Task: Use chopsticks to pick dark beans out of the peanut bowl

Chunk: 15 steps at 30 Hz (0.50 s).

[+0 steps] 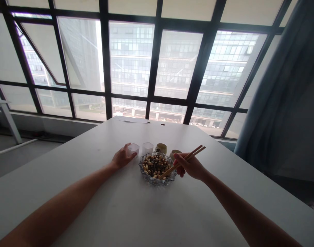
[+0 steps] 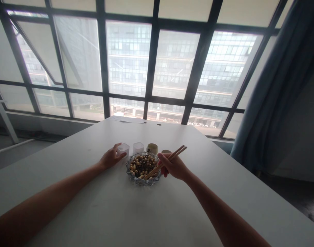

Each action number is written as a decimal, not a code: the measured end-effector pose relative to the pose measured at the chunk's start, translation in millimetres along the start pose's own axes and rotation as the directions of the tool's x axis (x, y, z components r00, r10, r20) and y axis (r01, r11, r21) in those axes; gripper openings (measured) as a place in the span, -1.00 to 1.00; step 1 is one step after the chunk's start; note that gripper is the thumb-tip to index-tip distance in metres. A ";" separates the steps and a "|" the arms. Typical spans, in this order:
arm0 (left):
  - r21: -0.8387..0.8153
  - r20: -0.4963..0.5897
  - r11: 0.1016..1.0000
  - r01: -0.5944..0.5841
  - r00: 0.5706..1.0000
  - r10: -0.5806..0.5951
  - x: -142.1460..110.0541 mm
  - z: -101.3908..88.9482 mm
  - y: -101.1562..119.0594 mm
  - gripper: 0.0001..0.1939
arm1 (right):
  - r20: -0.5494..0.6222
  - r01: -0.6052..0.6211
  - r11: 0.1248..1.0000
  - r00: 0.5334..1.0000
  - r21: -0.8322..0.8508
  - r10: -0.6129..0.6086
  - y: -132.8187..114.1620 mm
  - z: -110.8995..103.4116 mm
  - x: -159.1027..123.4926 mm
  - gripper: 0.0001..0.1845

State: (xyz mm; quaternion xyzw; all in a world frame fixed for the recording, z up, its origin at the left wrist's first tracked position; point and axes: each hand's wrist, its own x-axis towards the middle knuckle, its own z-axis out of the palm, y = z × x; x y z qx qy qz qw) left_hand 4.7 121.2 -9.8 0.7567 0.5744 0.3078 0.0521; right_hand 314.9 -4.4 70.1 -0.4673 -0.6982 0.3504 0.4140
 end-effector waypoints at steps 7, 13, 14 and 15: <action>0.000 0.003 1.000 -0.011 1.000 0.011 0.2 -1.0 -0.1 -0.30 | -0.029 0.161 0.980 0.986 -0.117 -0.165 5.6 4.4 0.2 -0.41; -0.007 -0.011 0.999 -0.035 0.999 0.034 -0.2 0.1 -0.6 -0.31 | 0.041 0.285 0.909 0.957 -0.305 -0.287 -0.3 3.3 -3.2 -0.43; -0.009 -0.013 0.999 -0.038 0.999 0.038 -0.3 0.4 -0.7 -0.31 | 0.051 0.291 0.902 0.956 -0.317 -0.290 -1.7 3.2 -3.9 -0.43; -0.008 -0.017 0.999 -0.042 0.999 0.041 -0.3 0.6 -0.8 -0.32 | 0.064 0.292 0.899 0.956 -0.326 -0.288 -3.0 3.1 -4.5 -0.43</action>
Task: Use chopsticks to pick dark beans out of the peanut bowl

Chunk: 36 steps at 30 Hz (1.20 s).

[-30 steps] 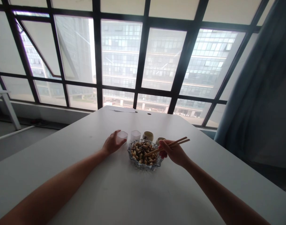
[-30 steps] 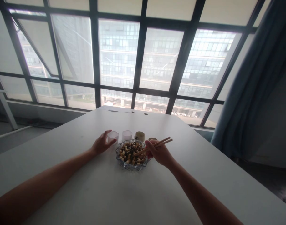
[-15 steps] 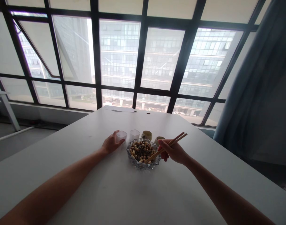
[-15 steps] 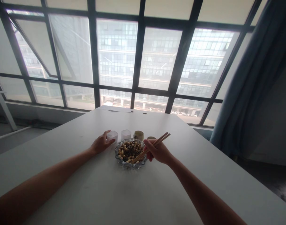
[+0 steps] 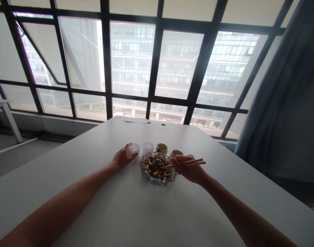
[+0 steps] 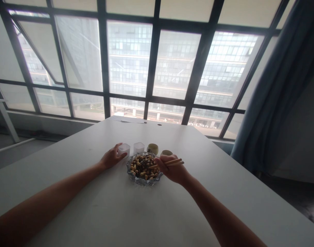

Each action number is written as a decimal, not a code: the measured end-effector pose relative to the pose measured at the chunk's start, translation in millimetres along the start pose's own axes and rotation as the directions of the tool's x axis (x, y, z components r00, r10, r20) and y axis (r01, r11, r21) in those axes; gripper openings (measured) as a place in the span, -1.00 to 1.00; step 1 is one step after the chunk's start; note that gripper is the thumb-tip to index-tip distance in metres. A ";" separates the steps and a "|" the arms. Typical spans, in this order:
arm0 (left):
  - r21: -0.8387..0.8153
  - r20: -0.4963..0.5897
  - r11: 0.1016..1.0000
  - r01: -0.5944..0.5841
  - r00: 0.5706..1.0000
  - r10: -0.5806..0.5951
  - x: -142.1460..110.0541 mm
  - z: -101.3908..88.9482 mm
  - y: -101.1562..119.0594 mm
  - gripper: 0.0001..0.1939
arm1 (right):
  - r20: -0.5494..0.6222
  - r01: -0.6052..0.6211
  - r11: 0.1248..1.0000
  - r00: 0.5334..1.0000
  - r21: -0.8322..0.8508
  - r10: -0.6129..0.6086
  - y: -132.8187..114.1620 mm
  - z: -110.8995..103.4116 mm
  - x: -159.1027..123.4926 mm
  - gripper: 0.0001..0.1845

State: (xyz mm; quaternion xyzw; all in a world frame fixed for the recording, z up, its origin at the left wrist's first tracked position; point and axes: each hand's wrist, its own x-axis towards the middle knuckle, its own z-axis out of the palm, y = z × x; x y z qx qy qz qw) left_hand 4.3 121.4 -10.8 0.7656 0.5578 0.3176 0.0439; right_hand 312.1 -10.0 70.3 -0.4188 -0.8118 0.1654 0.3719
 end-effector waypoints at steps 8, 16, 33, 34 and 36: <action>0.016 0.015 1.000 0.011 1.000 -0.011 -1.2 -1.8 2.4 -0.31 | -0.021 -0.078 0.995 0.997 0.058 0.080 -5.1 -3.6 1.1 -0.40; 0.008 -0.001 1.000 -0.011 1.000 0.011 0.0 0.9 -0.6 -0.33 | 0.089 -0.164 0.970 0.985 0.180 0.150 -9.7 -5.5 0.2 -0.37; 0.034 0.017 0.999 0.000 1.000 0.000 -1.3 -2.0 1.9 -0.30 | 0.062 -0.205 0.962 0.978 0.179 0.197 -12.5 -14.6 -1.2 -0.31; 0.036 0.020 0.999 0.001 1.000 -0.001 -1.5 -2.1 2.2 -0.30 | 0.070 -0.203 0.967 0.979 0.156 0.194 -11.8 -14.8 -1.3 -0.31; 0.038 0.024 0.999 0.003 1.000 -0.004 -1.9 -2.6 3.0 -0.29 | 0.064 -0.185 0.977 0.982 0.106 0.179 -10.8 -15.5 -1.0 -0.32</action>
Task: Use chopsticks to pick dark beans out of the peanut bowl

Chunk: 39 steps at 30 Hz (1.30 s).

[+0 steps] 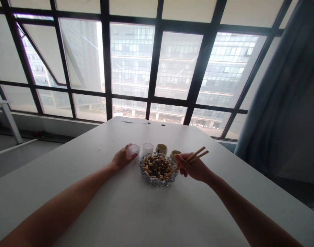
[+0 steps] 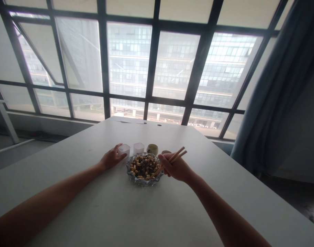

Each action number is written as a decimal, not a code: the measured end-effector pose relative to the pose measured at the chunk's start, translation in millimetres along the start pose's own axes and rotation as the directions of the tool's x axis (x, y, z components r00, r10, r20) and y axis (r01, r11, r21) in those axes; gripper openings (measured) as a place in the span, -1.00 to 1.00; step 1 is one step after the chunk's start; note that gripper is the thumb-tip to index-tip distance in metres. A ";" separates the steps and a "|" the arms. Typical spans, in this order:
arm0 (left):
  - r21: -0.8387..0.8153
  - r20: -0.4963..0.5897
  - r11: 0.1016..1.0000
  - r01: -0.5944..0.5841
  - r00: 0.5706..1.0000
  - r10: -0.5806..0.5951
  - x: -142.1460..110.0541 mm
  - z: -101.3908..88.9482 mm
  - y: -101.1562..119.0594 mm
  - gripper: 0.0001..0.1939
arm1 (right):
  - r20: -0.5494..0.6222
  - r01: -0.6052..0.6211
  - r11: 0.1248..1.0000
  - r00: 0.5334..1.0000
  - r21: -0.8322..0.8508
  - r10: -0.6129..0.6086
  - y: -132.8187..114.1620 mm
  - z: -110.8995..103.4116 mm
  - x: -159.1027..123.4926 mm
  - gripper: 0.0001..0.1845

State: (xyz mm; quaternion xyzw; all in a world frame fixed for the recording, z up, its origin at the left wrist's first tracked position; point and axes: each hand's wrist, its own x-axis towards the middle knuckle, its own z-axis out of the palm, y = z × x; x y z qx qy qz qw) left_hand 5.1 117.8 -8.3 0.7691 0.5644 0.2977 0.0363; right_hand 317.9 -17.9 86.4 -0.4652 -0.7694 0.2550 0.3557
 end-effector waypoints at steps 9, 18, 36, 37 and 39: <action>-0.008 -0.001 1.000 0.009 1.000 -0.009 0.3 0.0 0.2 -0.31 | -0.127 0.082 0.994 0.988 -0.076 -0.092 3.0 -2.3 2.2 -0.35; -0.010 -0.021 1.000 -0.008 1.000 0.007 2.1 3.5 -3.2 -0.32 | -0.022 0.214 0.965 0.975 -0.152 -0.220 2.8 0.6 4.0 -0.42; 0.001 -0.033 1.000 -0.002 0.999 0.002 0.4 2.5 -2.0 -0.33 | -0.287 0.209 0.978 0.935 -0.022 -0.207 16.4 -3.6 5.8 -0.45; 0.002 -0.031 1.000 -0.001 1.000 0.001 0.2 2.1 -1.5 -0.33 | -0.287 0.208 0.978 0.935 -0.030 -0.208 17.1 -3.4 5.7 -0.46; 0.003 -0.025 1.000 0.001 1.000 -0.001 0.0 1.3 -0.8 -0.33 | -0.280 0.204 0.977 0.937 -0.055 -0.211 18.1 -2.7 5.6 -0.46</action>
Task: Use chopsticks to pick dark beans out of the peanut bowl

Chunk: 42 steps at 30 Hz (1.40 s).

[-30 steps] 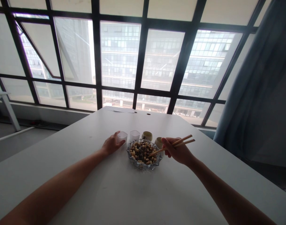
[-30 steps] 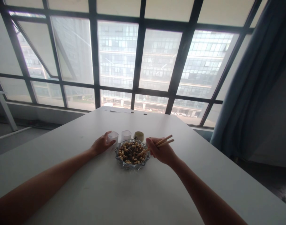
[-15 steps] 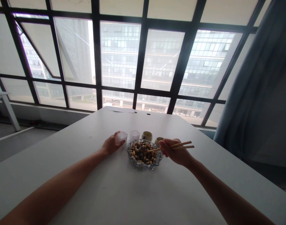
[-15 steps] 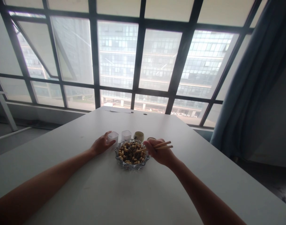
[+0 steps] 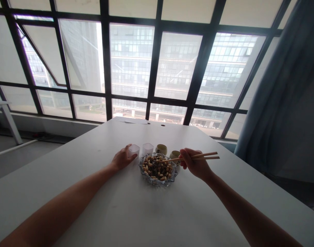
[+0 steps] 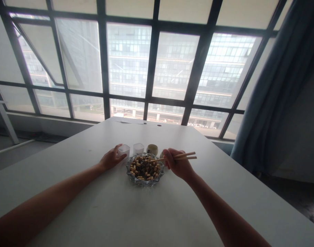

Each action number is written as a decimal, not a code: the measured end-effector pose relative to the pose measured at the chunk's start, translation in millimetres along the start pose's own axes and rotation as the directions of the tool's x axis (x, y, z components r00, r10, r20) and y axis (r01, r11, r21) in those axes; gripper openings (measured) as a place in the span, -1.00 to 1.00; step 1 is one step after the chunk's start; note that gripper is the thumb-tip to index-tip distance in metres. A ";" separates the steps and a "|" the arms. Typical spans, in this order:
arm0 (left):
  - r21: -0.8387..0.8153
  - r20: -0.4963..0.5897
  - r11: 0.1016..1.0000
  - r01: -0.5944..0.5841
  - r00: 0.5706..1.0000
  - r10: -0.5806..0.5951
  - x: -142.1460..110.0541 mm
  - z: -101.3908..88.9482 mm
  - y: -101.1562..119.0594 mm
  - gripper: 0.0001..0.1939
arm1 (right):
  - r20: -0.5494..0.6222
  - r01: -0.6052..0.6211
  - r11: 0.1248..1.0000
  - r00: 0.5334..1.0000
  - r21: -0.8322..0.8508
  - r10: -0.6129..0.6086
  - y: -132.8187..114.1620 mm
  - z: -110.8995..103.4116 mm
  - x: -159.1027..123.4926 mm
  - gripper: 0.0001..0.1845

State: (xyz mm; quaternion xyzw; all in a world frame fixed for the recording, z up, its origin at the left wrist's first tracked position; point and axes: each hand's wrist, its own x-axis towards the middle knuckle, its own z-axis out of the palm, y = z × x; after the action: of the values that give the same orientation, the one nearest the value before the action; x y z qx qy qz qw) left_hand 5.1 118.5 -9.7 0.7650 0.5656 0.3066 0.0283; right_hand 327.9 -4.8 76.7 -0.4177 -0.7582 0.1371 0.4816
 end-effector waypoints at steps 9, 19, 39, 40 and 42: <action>-0.009 0.031 1.000 0.012 0.999 -0.012 0.8 -0.6 0.9 -0.31 | 0.157 0.159 0.980 0.978 -0.118 -0.139 1.9 4.9 -2.4 -0.46; 0.014 0.014 1.000 -0.003 1.000 0.003 1.2 1.1 -1.4 -0.31 | 0.328 0.218 0.953 0.934 -0.209 -0.142 5.7 0.5 -1.5 -0.51; 0.004 0.004 1.000 -0.005 1.000 0.005 0.8 2.1 -0.8 -0.31 | -0.243 -0.262 0.908 0.905 0.327 0.349 37.7 2.9 -39.0 -0.38; 0.006 0.010 1.000 -0.001 1.000 0.001 0.8 2.0 -0.6 -0.31 | -0.271 -0.290 0.879 0.873 0.379 0.406 44.1 3.6 -45.6 -0.38; 0.010 0.017 1.000 0.007 1.000 -0.007 0.4 1.1 0.1 -0.31 | -0.307 -0.315 0.824 0.817 0.471 0.488 52.8 4.8 -55.2 -0.37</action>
State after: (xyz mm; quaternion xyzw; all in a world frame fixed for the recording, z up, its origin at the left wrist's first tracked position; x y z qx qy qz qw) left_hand 5.8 119.2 -10.3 0.7657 0.5696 0.2970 0.0305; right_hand 360.7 -13.8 8.1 -0.4834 -0.4858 0.2975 0.6647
